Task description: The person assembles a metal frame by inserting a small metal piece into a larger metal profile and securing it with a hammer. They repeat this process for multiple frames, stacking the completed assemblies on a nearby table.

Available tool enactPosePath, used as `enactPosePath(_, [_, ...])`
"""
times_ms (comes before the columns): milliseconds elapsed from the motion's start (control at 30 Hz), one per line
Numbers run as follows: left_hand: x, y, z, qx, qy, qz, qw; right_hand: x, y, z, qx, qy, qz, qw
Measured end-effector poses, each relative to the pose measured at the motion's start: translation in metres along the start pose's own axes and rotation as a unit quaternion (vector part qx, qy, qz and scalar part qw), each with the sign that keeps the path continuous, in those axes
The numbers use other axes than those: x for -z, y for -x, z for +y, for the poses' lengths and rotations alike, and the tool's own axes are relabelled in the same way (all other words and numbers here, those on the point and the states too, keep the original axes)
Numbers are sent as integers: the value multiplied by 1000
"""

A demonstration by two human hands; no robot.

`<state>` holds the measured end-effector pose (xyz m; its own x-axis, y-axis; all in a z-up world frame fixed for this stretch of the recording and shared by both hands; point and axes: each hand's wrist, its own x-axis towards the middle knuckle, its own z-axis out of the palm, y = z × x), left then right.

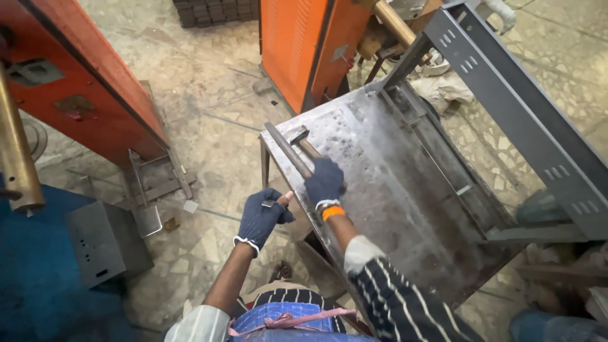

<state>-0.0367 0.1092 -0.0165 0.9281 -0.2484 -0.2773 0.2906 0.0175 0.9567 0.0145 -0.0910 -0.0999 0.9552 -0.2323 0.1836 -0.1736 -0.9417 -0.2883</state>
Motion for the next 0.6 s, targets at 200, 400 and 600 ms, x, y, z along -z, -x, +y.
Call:
enactPosePath(200, [32,8,-1,7,-20,58,998,-29,82,27,-96,39,94,990])
enactPosePath(400, [90,24,-14,50,84,130,987,-65,86,64,84,-80,35,993])
enactPosePath(600, [251,30,-169,72,504,303,806,-57,97,-46,10,-196,-37,980])
